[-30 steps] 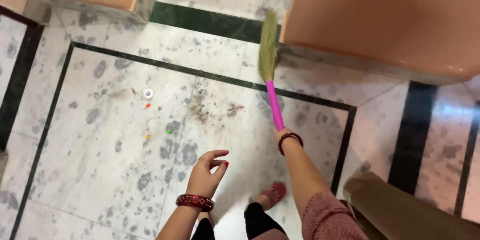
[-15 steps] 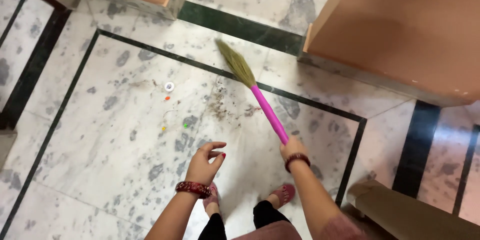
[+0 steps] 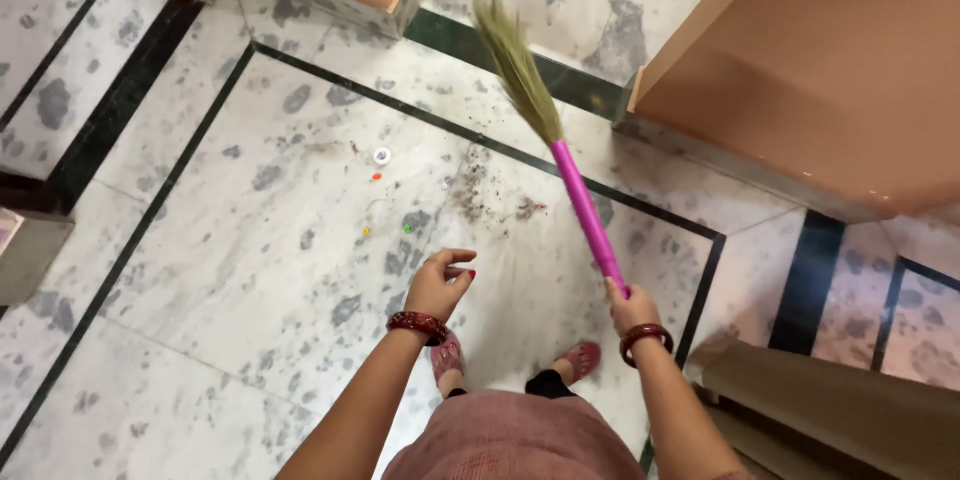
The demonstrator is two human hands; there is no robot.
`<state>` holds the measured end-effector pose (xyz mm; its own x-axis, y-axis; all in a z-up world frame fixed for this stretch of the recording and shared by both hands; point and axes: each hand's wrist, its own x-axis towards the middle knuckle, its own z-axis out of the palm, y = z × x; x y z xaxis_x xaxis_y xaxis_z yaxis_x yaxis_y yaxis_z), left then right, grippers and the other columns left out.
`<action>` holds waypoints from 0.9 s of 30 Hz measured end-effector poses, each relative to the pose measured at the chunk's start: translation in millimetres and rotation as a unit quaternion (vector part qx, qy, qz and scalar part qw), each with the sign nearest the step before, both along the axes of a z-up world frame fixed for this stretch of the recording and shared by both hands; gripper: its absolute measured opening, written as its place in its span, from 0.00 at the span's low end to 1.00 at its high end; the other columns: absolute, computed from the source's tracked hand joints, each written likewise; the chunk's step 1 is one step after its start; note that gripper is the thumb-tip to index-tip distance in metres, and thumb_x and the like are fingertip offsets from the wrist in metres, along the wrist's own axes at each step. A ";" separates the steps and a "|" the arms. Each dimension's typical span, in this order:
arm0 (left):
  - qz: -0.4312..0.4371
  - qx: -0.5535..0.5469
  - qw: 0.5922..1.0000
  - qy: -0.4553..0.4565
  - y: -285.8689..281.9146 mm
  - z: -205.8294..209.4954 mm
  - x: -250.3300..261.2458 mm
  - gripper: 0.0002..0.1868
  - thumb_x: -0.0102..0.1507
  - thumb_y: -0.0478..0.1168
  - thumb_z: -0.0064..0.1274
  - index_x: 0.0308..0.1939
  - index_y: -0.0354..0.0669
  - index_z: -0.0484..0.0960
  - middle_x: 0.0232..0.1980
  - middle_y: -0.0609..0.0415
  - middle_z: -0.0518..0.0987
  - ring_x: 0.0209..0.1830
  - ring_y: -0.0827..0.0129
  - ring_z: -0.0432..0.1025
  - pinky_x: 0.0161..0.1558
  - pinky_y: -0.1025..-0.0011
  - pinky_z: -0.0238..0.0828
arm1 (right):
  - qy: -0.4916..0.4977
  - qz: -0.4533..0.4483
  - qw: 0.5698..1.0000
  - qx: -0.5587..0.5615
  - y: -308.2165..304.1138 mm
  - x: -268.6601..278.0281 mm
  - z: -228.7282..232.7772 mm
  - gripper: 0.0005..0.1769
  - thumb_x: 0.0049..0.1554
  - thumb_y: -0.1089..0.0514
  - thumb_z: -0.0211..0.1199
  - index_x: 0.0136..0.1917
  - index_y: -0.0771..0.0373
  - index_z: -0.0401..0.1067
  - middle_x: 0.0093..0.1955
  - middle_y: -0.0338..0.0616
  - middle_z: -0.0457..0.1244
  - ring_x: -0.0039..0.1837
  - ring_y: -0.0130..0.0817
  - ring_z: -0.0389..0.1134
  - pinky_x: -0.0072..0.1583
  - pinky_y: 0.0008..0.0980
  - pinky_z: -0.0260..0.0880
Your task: The person is sweeping the floor with a traditional broom and then cleaning small plastic items at a sink.
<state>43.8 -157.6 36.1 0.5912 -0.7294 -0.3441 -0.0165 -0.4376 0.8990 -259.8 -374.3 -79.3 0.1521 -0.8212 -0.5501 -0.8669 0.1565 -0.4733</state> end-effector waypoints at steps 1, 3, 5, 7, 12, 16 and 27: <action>-0.002 -0.005 1.000 -0.002 7.5 3.3 2.7 0.17 0.61 0.36 0.56 0.54 0.42 0.83 0.57 0.51 0.82 0.50 0.67 0.81 0.53 0.68 0.77 | -0.002 -0.002 1.000 -0.005 1.7 3.4 6.4 0.35 0.58 0.29 0.56 0.48 0.66 0.76 0.35 0.52 0.70 0.40 0.48 0.73 0.47 0.48 0.71; -0.004 -0.008 1.000 0.018 25.5 8.1 4.0 0.17 0.60 0.36 0.55 0.54 0.43 0.83 0.56 0.53 0.83 0.51 0.68 0.81 0.52 0.68 0.78 | -0.006 -0.002 1.000 -0.015 9.6 5.0 17.6 0.36 0.60 0.30 0.55 0.47 0.68 0.77 0.34 0.52 0.69 0.38 0.47 0.72 0.45 0.48 0.71; -0.006 -0.020 1.000 0.013 39.6 11.1 9.2 0.17 0.60 0.36 0.56 0.54 0.42 0.83 0.56 0.53 0.83 0.50 0.68 0.81 0.52 0.68 0.77 | 0.009 0.007 1.000 -0.024 18.2 -4.1 26.1 0.36 0.60 0.30 0.55 0.47 0.68 0.77 0.34 0.52 0.69 0.38 0.46 0.72 0.44 0.46 0.70; -0.011 -0.031 0.999 0.007 52.4 12.7 14.5 0.17 0.61 0.36 0.57 0.54 0.42 0.83 0.56 0.52 0.84 0.49 0.67 0.81 0.53 0.69 0.76 | 0.023 0.015 0.999 -0.034 32.1 -6.6 40.7 0.35 0.61 0.30 0.55 0.46 0.67 0.78 0.34 0.51 0.69 0.37 0.44 0.72 0.44 0.45 0.69; -0.016 -0.076 0.997 0.017 76.4 12.5 27.9 0.17 0.61 0.36 0.57 0.54 0.41 0.83 0.55 0.53 0.84 0.47 0.70 0.81 0.51 0.70 0.77 | 0.010 -0.009 1.000 -0.022 70.1 1.1 81.3 0.34 0.61 0.31 0.56 0.47 0.67 0.77 0.33 0.49 0.68 0.33 0.39 0.69 0.39 0.42 0.67; -0.013 -0.074 0.997 0.026 89.3 14.6 40.4 0.17 0.61 0.37 0.58 0.54 0.41 0.83 0.53 0.53 0.85 0.44 0.70 0.80 0.48 0.70 0.77 | -0.059 -0.063 0.996 0.020 99.0 -1.5 91.4 0.33 0.60 0.32 0.58 0.48 0.68 0.76 0.33 0.48 0.66 0.32 0.38 0.66 0.37 0.42 0.66; -0.010 -0.091 0.994 0.059 126.6 0.3 28.2 0.17 0.62 0.37 0.56 0.55 0.40 0.83 0.55 0.53 0.85 0.46 0.71 0.80 0.47 0.71 0.77 | -0.011 -0.083 0.996 -0.016 142.5 -46.9 105.0 0.34 0.63 0.31 0.55 0.46 0.67 0.76 0.32 0.45 0.65 0.30 0.33 0.62 0.36 0.36 0.61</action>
